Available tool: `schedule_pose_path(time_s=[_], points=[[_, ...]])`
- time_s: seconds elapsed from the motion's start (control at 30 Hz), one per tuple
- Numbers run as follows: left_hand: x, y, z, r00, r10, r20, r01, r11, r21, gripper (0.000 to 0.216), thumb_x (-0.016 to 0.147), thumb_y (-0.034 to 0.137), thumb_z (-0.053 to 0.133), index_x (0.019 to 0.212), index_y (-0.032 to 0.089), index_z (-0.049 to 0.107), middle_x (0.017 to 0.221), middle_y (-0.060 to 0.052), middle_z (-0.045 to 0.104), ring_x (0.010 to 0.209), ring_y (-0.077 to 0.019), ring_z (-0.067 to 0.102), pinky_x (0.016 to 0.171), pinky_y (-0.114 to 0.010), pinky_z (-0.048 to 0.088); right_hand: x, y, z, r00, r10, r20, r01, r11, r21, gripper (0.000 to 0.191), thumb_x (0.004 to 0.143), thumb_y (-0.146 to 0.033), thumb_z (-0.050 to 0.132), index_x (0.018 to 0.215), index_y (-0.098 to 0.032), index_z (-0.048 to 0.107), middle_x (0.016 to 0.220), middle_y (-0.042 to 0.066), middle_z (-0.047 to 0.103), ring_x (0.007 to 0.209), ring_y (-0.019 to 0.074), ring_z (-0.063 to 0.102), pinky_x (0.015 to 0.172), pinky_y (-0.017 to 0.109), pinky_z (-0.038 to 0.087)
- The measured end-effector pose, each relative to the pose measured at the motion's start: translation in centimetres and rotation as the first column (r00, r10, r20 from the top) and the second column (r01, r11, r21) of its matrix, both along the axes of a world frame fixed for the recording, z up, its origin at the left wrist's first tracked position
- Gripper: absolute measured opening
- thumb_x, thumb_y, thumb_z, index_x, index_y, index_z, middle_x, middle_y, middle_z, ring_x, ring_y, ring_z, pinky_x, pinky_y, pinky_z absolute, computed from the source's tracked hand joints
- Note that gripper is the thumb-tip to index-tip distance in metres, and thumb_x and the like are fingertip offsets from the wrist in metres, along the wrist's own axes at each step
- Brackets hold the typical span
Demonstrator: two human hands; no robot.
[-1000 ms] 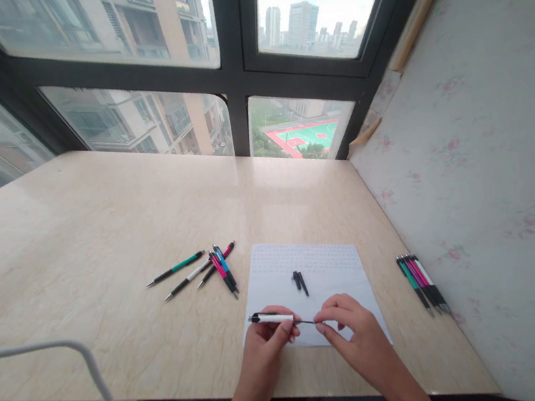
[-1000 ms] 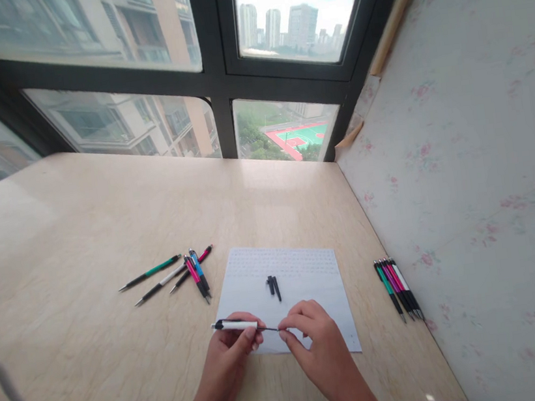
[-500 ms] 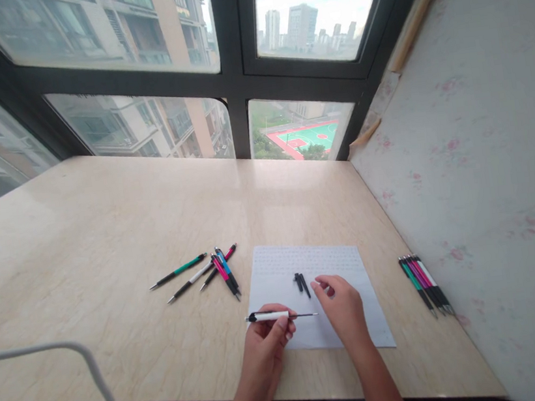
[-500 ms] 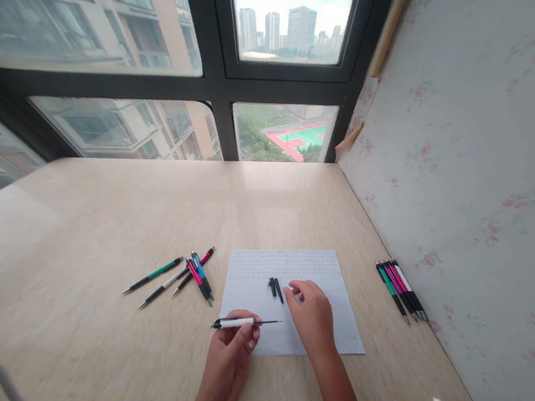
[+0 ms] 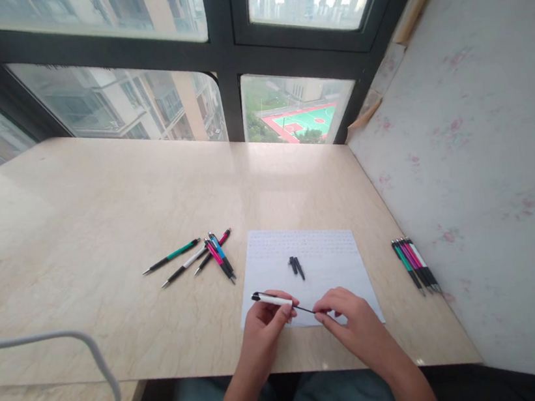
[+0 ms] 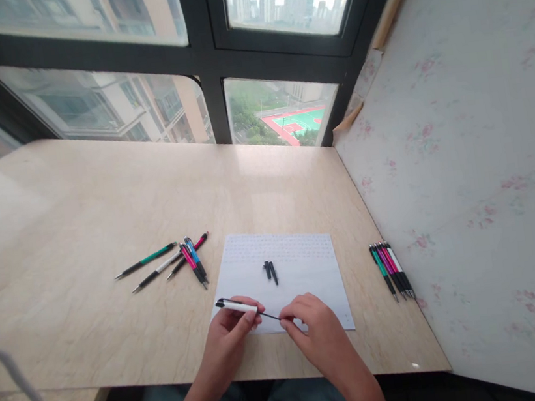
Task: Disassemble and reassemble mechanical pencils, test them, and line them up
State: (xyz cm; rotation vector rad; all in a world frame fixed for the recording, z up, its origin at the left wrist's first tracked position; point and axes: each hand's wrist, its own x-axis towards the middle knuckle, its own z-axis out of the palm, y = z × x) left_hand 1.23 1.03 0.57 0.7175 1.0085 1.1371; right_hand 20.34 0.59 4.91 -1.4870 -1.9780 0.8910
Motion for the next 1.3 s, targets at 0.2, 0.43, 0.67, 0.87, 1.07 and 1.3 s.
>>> schedule_pose_path(time_s=[0.2, 0.43, 0.67, 0.87, 1.07, 1.3], points=[[-0.1, 0.2, -0.3, 0.959, 0.148, 0.242, -0.130, 0.988, -0.086, 0.015, 0.077, 0.024, 0.073, 0.088, 0.016, 0.068, 0.086, -0.005, 0.069, 0.070, -0.0102, 0.057, 0.066, -0.022, 0.044, 3.1, -0.5, -2.1, 0.975, -0.201, 0.097, 0.206, 0.977, -0.048, 0.016, 0.085, -0.025, 0.054, 0.082, -0.020, 0.070, 0.080, 0.005, 0.069, 0.071, 0.0191, 0.060, 0.066, 0.030, 0.046], [0.0, 0.2, -0.1, 0.966, 0.109, 0.236, -0.093, 0.992, -0.081, 0.016, 0.076, 0.023, 0.073, 0.089, 0.016, 0.068, 0.085, -0.006, 0.069, 0.072, -0.0111, 0.057, 0.069, -0.023, 0.044, 0.2, 1.5, -3.2, 0.878, -0.477, 0.042, 0.477, 0.879, 0.027, 0.023, 0.083, -0.033, 0.054, 0.086, -0.017, 0.071, 0.081, 0.008, 0.070, 0.067, 0.0200, 0.060, 0.071, 0.034, 0.048], [0.0, 0.0, -0.1, 0.994, 0.101, 0.036, -0.101, 0.995, -0.002, 0.019, 0.078, 0.030, 0.071, 0.089, 0.016, 0.067, 0.077, -0.003, 0.065, 0.069, -0.0122, 0.056, 0.067, -0.024, 0.044, -3.6, 1.4, -2.9, 0.825, -0.486, -0.289, 0.446, 0.873, -0.196, 0.031, 0.085, -0.043, 0.055, 0.093, -0.017, 0.070, 0.081, 0.008, 0.069, 0.069, 0.0197, 0.060, 0.065, 0.031, 0.048], [0.8, -0.5, 1.0, 0.986, -0.043, -0.159, 0.059, 0.993, 0.101, 0.020, 0.081, 0.032, 0.066, 0.093, 0.016, 0.065, 0.074, -0.003, 0.065, 0.066, -0.0163, 0.061, 0.065, -0.028, 0.049, -6.6, -0.8, -3.1, 0.453, -0.618, -0.643, 0.168, 0.767, -0.619, 0.032, 0.083, -0.047, 0.061, 0.086, -0.016, 0.067, 0.062, -0.001, 0.056, 0.051, 0.0103, 0.046, 0.045, 0.021, 0.034], [1.5, -0.8, 1.6, 0.945, -0.012, -0.327, 0.070, 0.984, 0.166, 0.017, 0.081, 0.031, 0.065, 0.090, 0.016, 0.066, 0.075, -0.003, 0.066, 0.064, -0.0168, 0.062, 0.064, -0.028, 0.049, -6.9, -1.3, -3.6, 0.314, -0.692, -0.650, 0.149, 0.712, -0.686, 0.024, 0.078, -0.039, 0.069, 0.084, -0.015, 0.068, 0.063, -0.002, 0.055, 0.054, 0.0087, 0.046, 0.047, 0.020, 0.034], [0.6, -0.5, 1.0, 0.959, 0.068, -0.275, -0.049, 0.996, 0.075, 0.024, 0.078, 0.034, 0.069, 0.092, 0.015, 0.066, 0.072, -0.002, 0.063, 0.068, -0.0160, 0.057, 0.066, -0.027, 0.045, -4.1, -0.2, -3.2, 0.503, -0.616, -0.606, 0.382, 0.787, -0.484, 0.028, 0.083, -0.041, 0.062, 0.098, -0.018, 0.059, 0.076, 0.003, 0.067, 0.063, 0.0151, 0.060, 0.055, 0.025, 0.045]])
